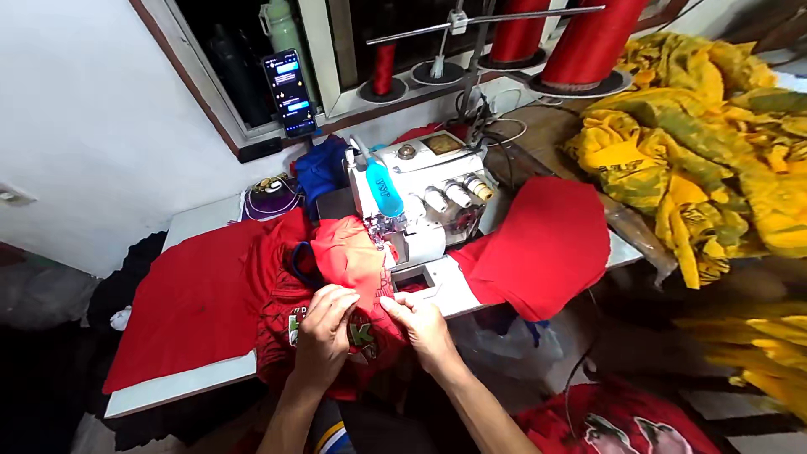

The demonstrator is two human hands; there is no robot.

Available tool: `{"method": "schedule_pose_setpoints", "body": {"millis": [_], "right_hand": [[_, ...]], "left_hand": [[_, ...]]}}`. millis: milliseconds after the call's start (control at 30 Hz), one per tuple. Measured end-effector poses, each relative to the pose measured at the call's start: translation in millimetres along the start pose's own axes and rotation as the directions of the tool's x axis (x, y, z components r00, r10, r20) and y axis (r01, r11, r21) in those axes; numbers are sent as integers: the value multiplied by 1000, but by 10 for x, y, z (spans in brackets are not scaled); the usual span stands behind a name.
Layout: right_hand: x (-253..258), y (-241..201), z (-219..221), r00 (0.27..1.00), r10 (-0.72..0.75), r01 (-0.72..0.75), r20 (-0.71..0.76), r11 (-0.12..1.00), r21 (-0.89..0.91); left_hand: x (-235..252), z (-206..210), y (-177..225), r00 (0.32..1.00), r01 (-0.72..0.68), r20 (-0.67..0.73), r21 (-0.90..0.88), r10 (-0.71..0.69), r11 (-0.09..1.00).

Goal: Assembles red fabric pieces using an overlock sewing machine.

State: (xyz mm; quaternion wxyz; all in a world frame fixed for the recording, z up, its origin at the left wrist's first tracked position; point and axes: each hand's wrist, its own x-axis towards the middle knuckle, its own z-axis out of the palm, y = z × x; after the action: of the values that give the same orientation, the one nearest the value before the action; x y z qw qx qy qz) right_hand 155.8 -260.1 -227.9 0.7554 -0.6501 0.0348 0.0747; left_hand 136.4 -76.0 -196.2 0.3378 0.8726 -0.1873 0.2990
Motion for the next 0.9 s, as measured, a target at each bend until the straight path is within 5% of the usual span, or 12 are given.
{"method": "schedule_pose_setpoints", "body": {"millis": [133,267,400,600,900], "right_hand": [[132,-83,-14,999,47,-45,25,997,-57],[40,-176,-28,988,82,-100,134,986,136],[-62,-136,5,976,118,-166,185,949,268],[48,36,-152,997,69,-64,41,992,-109],[189,-57,-123,999,-45,43,-9,984,-173]], "left_hand": [[108,45,97,999,27,28,-2,-27,1000],[-99,72,79,991,-48,128,183,24,982],[-171,220,-44,1000,-16,-25,120,19,993],[-42,-1,-49,995,91,57,-106,-85,990],[194,101,303,999,-42,33,-25,43,999]]}}
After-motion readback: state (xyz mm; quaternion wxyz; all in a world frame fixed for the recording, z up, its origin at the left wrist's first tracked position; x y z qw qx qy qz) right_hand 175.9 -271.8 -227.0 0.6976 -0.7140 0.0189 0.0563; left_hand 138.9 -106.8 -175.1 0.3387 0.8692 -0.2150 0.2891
